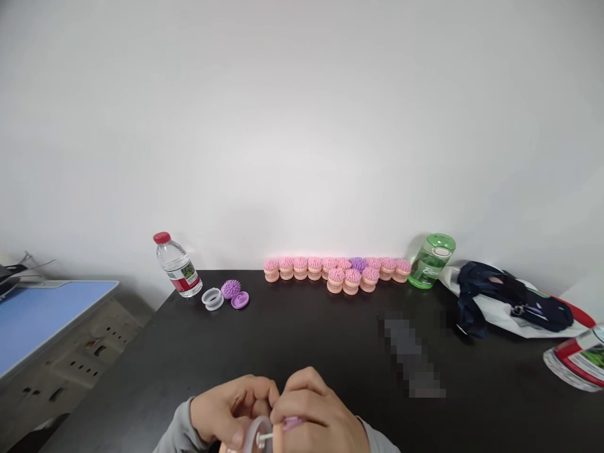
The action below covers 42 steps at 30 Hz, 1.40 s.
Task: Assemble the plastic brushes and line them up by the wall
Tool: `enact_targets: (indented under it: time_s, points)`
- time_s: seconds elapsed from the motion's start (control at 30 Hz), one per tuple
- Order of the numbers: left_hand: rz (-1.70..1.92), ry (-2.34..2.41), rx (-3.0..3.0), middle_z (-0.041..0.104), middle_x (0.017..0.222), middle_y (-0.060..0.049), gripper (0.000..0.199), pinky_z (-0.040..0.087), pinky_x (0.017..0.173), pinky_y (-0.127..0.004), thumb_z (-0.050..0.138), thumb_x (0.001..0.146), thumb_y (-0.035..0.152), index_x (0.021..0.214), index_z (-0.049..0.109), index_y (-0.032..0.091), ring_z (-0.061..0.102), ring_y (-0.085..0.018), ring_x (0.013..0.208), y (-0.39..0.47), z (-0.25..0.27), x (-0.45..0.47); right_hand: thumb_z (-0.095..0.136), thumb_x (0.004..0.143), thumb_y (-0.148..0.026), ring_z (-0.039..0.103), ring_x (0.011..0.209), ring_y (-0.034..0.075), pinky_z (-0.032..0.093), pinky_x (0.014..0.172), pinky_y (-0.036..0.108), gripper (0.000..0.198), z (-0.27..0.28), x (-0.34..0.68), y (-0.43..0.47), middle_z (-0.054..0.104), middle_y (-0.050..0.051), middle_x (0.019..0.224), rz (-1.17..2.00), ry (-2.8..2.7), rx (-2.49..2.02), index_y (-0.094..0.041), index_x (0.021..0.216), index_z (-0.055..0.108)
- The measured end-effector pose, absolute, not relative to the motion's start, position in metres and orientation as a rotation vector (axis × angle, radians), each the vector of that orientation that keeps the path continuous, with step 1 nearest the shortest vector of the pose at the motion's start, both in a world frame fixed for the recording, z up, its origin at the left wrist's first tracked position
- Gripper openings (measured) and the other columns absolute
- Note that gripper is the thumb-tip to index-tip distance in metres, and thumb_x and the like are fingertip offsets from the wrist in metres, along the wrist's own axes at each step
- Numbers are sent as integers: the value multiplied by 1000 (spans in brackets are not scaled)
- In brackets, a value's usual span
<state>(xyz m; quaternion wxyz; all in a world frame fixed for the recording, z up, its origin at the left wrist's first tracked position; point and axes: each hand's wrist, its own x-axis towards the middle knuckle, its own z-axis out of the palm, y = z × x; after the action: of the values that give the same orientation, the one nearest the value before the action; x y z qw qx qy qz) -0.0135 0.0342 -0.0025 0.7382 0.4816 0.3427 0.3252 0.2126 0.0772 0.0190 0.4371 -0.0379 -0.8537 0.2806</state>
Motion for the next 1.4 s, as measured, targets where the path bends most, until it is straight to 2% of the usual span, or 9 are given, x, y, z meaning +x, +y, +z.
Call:
enact_targets:
  time_s: [0.2,0.37,0.5,0.63,0.8,0.97,1.2,1.33,1.4]
  points:
    - [1028,667,1025,69,85,-5,62,42,61,-24,89,53,51,102,68,20,61,-15,67,31,3,-24,62,78,-13,62,96,26,52,84,41,24,20,224,101,64,6,108,806,-2173,-670,-28,96,56]
    - [1353,680,991,69,105,-7,57,47,84,-37,83,68,42,119,62,28,66,-26,98,35,6,-18,62,68,-10,63,86,23,53,81,39,30,-23,205,129,62,2,92,886,-2163,-1068,-23,93,51]
    - [1403,880,980,65,118,-10,56,42,97,-42,83,70,38,121,62,27,60,-32,116,39,0,-10,70,67,-10,58,111,29,48,97,45,47,-40,200,133,61,8,115,820,-2162,-1026,-21,109,53]
    - [1479,974,1012,61,110,-6,54,46,89,-36,84,69,40,115,60,27,62,-26,105,43,-7,2,80,74,-27,44,130,37,41,107,54,61,-36,203,122,58,15,129,601,-2148,-773,-19,127,49]
    - [1474,1009,1085,58,95,-2,57,47,70,-28,88,61,43,104,58,24,58,-17,81,44,-9,17,72,82,-49,50,125,38,49,100,52,63,-23,200,106,65,15,121,559,-2165,-595,-18,132,51]
    - [1471,1134,1112,58,80,2,55,44,65,-25,89,57,46,93,57,20,53,-14,71,43,-10,27,73,83,-36,58,112,35,55,92,50,42,-16,197,101,69,11,105,619,-2134,-611,-19,119,57]
    - [1420,1365,1154,54,71,2,35,49,63,-31,46,94,52,80,49,20,57,-16,66,43,-10,26,49,88,-2,59,114,29,52,93,52,43,-17,204,96,61,10,119,410,-2067,-526,-29,122,50]
    - [1370,1589,1344,59,84,-2,19,50,73,-36,62,83,34,95,56,21,59,-20,77,44,-10,12,60,77,-8,57,116,29,54,94,48,42,-14,220,105,53,12,126,677,-1960,-789,-26,113,50]
    - [1317,1696,1473,61,94,-4,27,48,82,-42,67,75,22,102,60,22,59,-24,88,45,-10,6,62,73,-9,57,114,28,54,95,46,45,-19,233,114,54,11,122,797,-1881,-926,-25,112,49]
